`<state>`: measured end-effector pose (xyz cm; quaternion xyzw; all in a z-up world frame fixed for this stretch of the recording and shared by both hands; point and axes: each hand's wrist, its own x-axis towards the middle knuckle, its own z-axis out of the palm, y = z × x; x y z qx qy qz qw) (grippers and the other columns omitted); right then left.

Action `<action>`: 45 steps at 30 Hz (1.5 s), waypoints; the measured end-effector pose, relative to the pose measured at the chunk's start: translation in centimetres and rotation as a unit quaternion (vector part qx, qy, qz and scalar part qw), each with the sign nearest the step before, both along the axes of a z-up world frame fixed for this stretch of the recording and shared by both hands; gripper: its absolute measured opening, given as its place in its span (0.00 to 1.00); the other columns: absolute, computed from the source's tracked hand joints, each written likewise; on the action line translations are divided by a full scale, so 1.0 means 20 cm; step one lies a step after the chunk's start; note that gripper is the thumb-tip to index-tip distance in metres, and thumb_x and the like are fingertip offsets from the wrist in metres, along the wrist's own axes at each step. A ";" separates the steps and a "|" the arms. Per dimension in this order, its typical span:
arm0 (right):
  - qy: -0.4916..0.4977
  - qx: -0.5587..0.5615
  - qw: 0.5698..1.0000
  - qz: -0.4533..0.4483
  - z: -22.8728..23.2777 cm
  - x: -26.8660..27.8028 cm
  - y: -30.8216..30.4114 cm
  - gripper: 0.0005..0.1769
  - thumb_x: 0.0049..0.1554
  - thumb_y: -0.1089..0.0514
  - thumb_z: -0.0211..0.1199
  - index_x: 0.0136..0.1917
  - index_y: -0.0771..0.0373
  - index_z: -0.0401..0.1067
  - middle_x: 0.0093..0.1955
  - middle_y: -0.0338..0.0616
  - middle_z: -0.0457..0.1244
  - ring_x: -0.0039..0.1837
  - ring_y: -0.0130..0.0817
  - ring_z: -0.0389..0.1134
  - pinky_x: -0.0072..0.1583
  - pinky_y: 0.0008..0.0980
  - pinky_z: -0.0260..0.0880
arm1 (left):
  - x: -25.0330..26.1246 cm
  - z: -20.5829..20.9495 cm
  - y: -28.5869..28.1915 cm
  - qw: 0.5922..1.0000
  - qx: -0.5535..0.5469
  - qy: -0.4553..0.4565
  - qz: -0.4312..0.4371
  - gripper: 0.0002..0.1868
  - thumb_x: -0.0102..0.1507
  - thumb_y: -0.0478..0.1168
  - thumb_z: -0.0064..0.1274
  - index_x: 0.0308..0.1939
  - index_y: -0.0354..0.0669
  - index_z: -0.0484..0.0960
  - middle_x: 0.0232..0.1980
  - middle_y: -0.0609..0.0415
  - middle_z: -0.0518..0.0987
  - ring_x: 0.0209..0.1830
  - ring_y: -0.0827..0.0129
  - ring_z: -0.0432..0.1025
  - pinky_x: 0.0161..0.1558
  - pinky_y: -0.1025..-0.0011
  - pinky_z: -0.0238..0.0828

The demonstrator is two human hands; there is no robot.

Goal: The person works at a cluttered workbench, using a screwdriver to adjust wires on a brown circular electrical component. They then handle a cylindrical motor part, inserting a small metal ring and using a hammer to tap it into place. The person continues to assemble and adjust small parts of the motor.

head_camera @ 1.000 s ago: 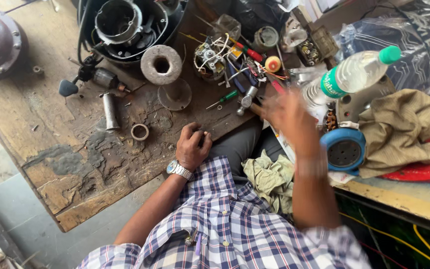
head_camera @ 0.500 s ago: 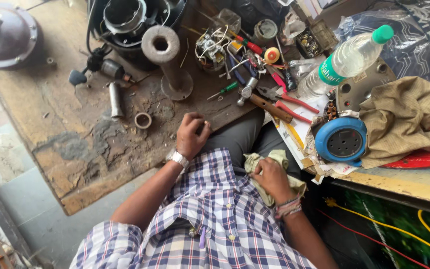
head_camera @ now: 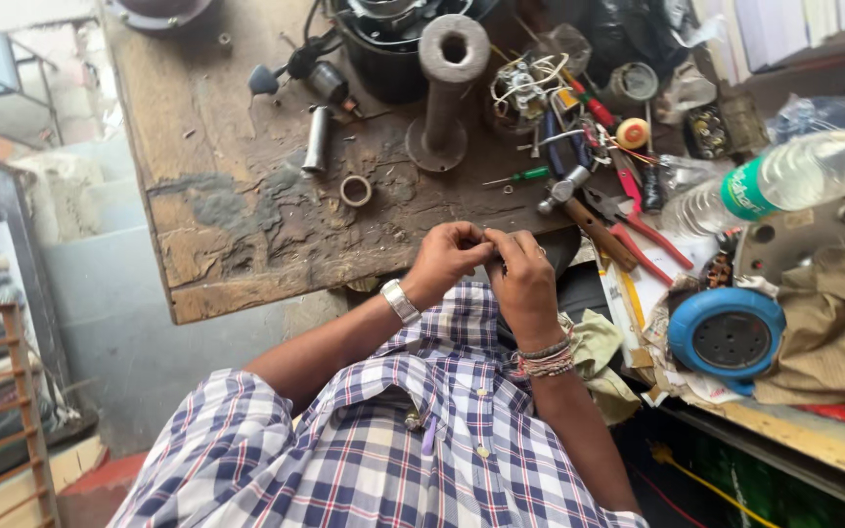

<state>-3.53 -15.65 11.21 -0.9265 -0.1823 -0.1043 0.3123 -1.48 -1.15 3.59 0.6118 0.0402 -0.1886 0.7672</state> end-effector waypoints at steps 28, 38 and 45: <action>0.159 0.138 0.976 -0.049 -0.13 -0.12 -0.05 0.14 0.58 0.57 0.70 0.55 0.66 0.78 0.47 0.46 0.73 0.48 0.32 0.76 0.49 0.30 0.76 | 1.14 -0.33 1.16 0.842 0.311 -0.029 0.440 0.37 0.54 0.47 0.66 0.54 0.33 0.59 0.38 0.48 0.81 0.33 0.64 0.81 0.39 0.57 0.84; 0.218 0.320 0.918 -0.088 -0.28 -0.11 -0.08 0.13 0.59 0.67 0.69 0.58 0.69 0.76 0.51 0.44 0.69 0.47 0.25 0.71 0.50 0.24 0.75 | 0.30 -0.13 1.16 0.918 -0.017 -0.063 0.392 0.17 0.71 0.45 0.51 0.50 0.34 0.67 0.41 0.45 0.76 0.28 0.66 0.67 0.24 0.73 0.63; 0.304 0.435 0.839 -0.123 -0.37 0.01 -0.13 0.13 0.57 0.70 0.67 0.56 0.70 0.74 0.47 0.41 0.70 0.46 0.25 0.72 0.51 0.24 0.75 | 0.11 0.15 0.62 0.942 0.295 -0.159 0.035 0.31 0.56 0.38 0.63 0.63 0.46 0.73 0.50 0.54 0.80 0.43 0.63 0.79 0.40 0.65 0.80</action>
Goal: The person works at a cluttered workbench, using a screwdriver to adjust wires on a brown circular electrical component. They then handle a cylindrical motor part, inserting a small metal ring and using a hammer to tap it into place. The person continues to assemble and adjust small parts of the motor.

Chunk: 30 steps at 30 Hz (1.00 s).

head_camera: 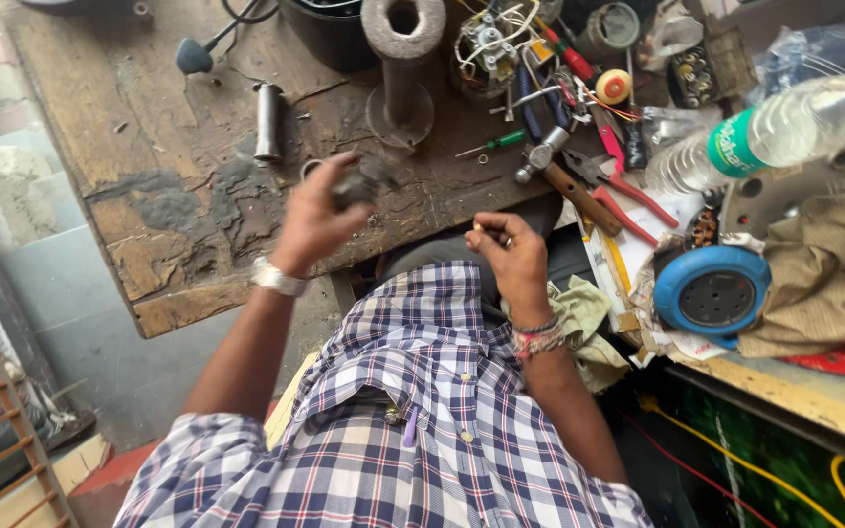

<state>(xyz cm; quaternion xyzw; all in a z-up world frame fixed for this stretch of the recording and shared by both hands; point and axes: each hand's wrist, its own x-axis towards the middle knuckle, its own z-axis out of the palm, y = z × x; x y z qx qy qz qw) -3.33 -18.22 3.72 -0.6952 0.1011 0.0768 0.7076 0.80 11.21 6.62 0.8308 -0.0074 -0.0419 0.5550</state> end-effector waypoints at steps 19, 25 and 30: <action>-0.083 0.081 0.993 0.020 0.25 0.34 -0.11 0.15 0.57 0.74 0.68 0.58 0.71 0.75 0.52 0.44 0.70 0.53 0.26 0.73 0.59 0.26 0.77 | 0.15 0.28 -0.21 0.961 0.101 -0.204 -0.156 0.30 0.51 0.36 0.70 0.57 0.41 0.78 0.50 0.51 0.79 0.48 0.57 0.78 0.46 0.62 0.76; -0.083 0.076 0.992 0.062 0.25 0.35 -0.12 0.15 0.58 0.73 0.68 0.58 0.71 0.75 0.51 0.44 0.70 0.53 0.27 0.73 0.59 0.27 0.77 | 0.15 0.29 -0.20 0.961 0.088 -0.206 -0.164 0.31 0.51 0.36 0.71 0.57 0.41 0.78 0.50 0.50 0.79 0.48 0.57 0.78 0.46 0.63 0.77; -0.076 0.047 0.990 0.111 0.29 0.36 -0.12 0.14 0.59 0.70 0.67 0.59 0.71 0.75 0.50 0.43 0.71 0.51 0.26 0.73 0.57 0.26 0.78 | 0.16 0.31 -0.19 0.958 0.073 -0.210 -0.179 0.30 0.51 0.36 0.71 0.56 0.41 0.78 0.50 0.50 0.79 0.48 0.57 0.78 0.48 0.63 0.77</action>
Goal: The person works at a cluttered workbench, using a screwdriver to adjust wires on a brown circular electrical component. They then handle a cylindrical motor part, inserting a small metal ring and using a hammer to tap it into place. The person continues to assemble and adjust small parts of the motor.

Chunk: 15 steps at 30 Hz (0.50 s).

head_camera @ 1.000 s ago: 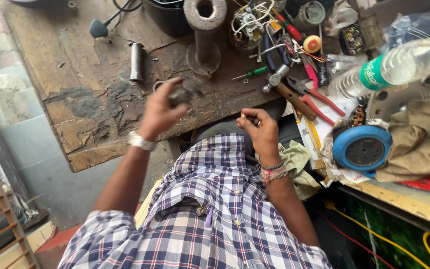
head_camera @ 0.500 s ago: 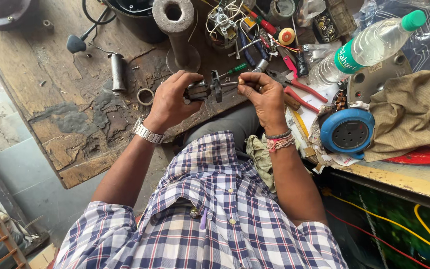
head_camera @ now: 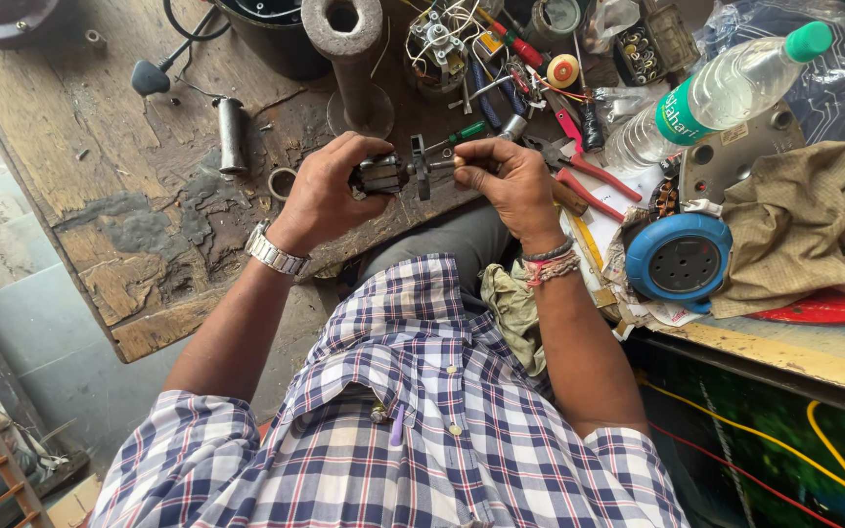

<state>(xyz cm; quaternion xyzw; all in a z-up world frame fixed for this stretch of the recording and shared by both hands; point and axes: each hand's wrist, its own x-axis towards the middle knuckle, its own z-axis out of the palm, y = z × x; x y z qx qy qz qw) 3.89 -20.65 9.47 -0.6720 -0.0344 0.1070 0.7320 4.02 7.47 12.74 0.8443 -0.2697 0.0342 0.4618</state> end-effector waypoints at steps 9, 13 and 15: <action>-0.111 -0.127 0.985 0.042 0.08 0.00 0.07 0.13 0.61 0.63 0.69 0.59 0.68 0.76 0.47 0.42 0.70 0.46 0.23 0.70 0.48 0.22 0.74 | 0.03 -0.02 0.01 0.999 -0.016 0.034 -0.022 0.30 0.52 0.37 0.71 0.57 0.41 0.78 0.49 0.51 0.80 0.47 0.57 0.79 0.48 0.63 0.78; -0.220 -0.139 0.963 0.071 0.08 -0.02 0.08 0.14 0.63 0.57 0.68 0.57 0.68 0.75 0.51 0.41 0.69 0.50 0.22 0.72 0.50 0.22 0.76 | 0.02 -0.02 0.02 0.991 -0.059 0.116 -0.044 0.30 0.53 0.40 0.72 0.58 0.41 0.79 0.49 0.53 0.82 0.47 0.62 0.81 0.49 0.66 0.80; -0.147 -0.147 0.976 0.060 0.07 -0.02 0.09 0.15 0.63 0.53 0.67 0.56 0.67 0.76 0.46 0.39 0.69 0.45 0.20 0.71 0.45 0.20 0.73 | 0.01 -0.02 0.01 0.997 -0.030 0.059 -0.029 0.30 0.52 0.39 0.72 0.57 0.39 0.79 0.48 0.51 0.82 0.46 0.59 0.80 0.47 0.64 0.79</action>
